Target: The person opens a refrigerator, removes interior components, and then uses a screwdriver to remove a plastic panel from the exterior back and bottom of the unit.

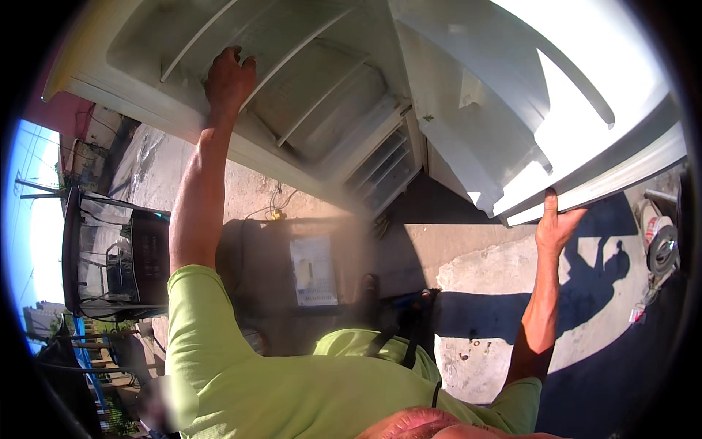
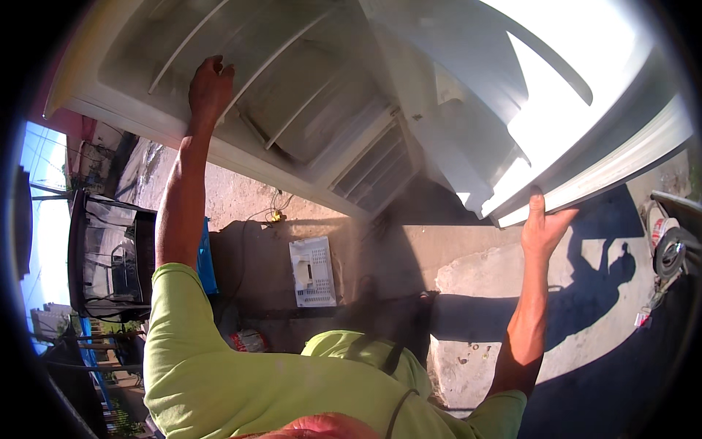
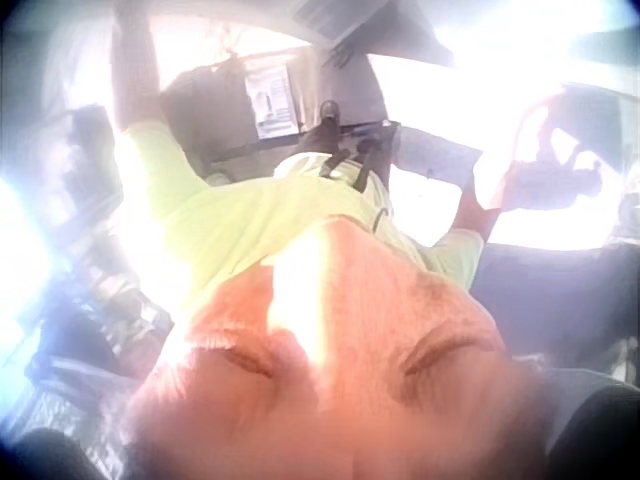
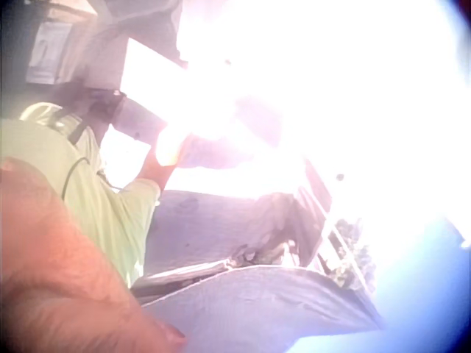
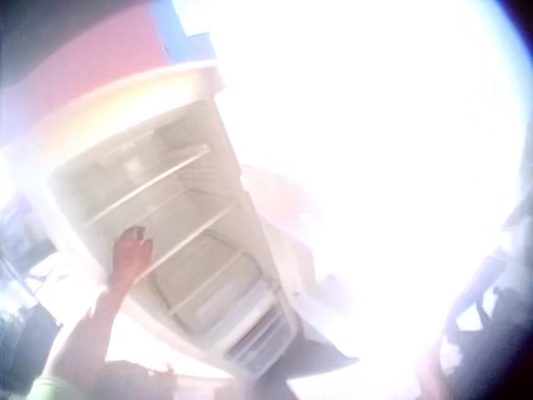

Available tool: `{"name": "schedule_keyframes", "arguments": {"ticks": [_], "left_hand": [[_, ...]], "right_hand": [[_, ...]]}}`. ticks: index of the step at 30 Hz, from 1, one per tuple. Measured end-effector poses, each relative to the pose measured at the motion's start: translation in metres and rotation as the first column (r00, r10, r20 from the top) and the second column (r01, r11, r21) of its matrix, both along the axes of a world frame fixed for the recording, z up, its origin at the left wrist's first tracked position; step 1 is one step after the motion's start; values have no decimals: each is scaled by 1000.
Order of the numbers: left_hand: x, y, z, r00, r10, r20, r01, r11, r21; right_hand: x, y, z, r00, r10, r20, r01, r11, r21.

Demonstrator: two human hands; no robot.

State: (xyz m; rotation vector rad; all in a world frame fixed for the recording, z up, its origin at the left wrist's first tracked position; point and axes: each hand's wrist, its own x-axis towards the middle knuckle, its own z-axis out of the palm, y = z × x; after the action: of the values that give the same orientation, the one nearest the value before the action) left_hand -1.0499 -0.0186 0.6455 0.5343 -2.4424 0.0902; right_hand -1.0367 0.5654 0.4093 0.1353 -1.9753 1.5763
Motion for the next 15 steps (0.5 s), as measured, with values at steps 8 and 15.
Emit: {"name": "schedule_keyframes", "arguments": {"ticks": [8,15], "left_hand": [[-57,-134,-16,732,327,598,76,833,-548],[-66,-191,-30,790,191,582,422,519,-744]], "right_hand": [[-2,-2,6,1000,9,-27,-9,1000,17],[11,-10,35,976,-38,213,48,998,-41]]}}
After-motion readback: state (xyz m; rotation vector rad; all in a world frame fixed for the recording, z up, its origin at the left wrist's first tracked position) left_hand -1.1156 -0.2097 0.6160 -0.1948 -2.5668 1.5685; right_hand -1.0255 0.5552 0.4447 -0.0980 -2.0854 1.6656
